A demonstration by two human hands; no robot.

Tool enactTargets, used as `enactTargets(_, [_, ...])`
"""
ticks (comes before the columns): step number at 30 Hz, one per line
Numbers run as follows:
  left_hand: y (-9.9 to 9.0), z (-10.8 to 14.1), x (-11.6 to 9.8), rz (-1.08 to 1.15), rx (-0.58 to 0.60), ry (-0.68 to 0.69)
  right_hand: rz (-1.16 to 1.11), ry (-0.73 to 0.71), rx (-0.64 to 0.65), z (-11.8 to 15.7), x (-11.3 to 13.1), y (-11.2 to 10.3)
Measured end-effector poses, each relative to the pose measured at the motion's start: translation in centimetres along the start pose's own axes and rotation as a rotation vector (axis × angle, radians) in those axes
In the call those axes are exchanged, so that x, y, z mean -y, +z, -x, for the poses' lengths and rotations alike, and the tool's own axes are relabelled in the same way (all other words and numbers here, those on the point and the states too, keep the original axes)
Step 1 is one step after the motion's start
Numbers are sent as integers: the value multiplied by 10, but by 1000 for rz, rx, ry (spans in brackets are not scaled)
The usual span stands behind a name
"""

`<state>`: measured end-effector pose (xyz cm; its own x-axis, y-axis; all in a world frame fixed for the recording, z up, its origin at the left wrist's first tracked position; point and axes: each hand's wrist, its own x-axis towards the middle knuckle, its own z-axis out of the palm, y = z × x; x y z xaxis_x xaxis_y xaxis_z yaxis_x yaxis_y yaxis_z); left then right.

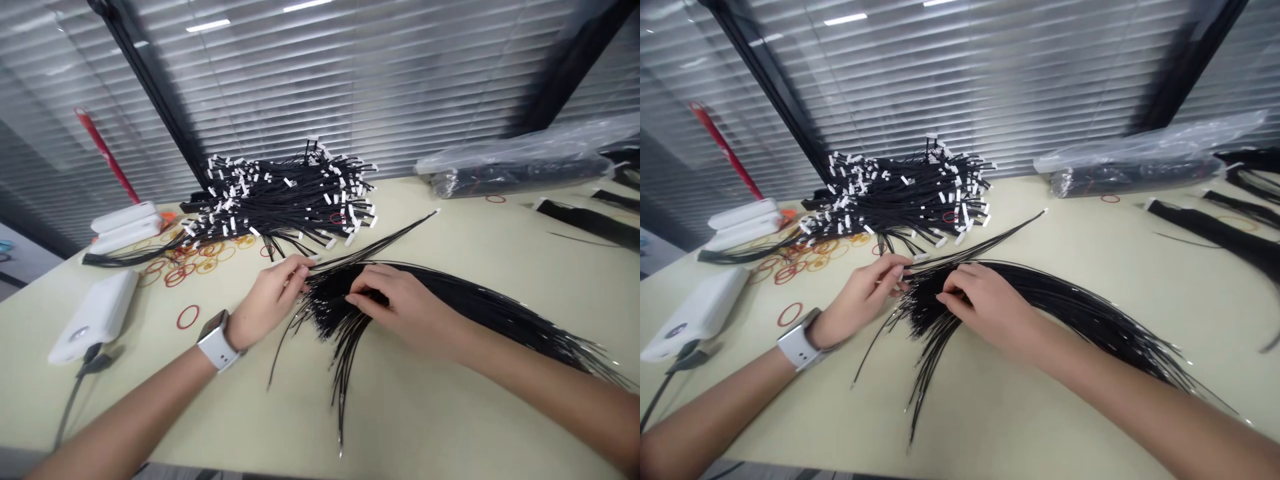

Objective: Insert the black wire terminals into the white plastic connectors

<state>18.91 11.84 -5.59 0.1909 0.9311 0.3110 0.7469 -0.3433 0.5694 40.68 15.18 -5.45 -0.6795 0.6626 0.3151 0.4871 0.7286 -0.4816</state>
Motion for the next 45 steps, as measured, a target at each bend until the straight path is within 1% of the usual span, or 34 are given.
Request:
enactTargets(2, [2, -1, -1, 36, 26, -4, -27, 31, -4, 0, 0, -1])
enactTargets(4, [4, -1, -2, 19, 34, 11, -8, 11, -16, 1, -1, -1])
enactTargets(7, [4, -1, -3, -18, 6, 33, 35, -18, -22, 1, -2, 2])
enactTargets(10, [4, 1, -1, -20, -29, 28, 39, -42, -33, 3, -4, 6])
enactTargets(13, [4, 2, 2, -18, -53, 52, 31, -60, -52, 3, -4, 8])
enactTargets(15, [4, 2, 2, -32, -56, 64, 15, -43, -51, 3, -4, 8])
enactTargets(20, [4, 2, -4, -69, -74, 36, -70, -30, -58, 3, -5, 5])
enactTargets(22, [4, 2, -6, -74, -67, 47, -103, -25, -78, 4, -7, 4])
enactTargets(26, [4, 2, -6, -66, -39, 60, -130, 34, -109, 3, -9, 2])
enactTargets(30, [4, 1, -5, -65, -44, 29, -159, 58, -115, 2, -9, 2])
enactTargets(32, [4, 1, -5, -65, -47, 17, -162, 5, -88, 3, -9, 5])
enactTargets(34, [4, 0, -5, -58, -43, 20, -89, -121, -61, 5, -8, 7])
enactTargets(36, [4, 0, -5, -53, -40, 27, 86, -242, -85, 6, -8, 9])
enactTargets(38, [4, 0, -4, -51, -40, 35, 253, -301, -109, 8, -5, 8])
enactTargets(39, [4, 0, -4, -50, -37, 38, 283, -321, -89, 8, -3, 7])
enactTargets(40, [4, 0, -4, -49, -33, 40, 262, -340, -33, 9, -1, 5])
enactTargets(43, [4, 1, -4, -53, -22, 39, 31, -341, 241, 12, 6, -2])
enactTargets(44, [4, 1, -4, -56, -21, 38, -28, -317, 315, 13, 7, -4])
enactTargets(45, [4, 1, -4, -59, -21, 39, -51, -292, 356, 14, 7, -4])
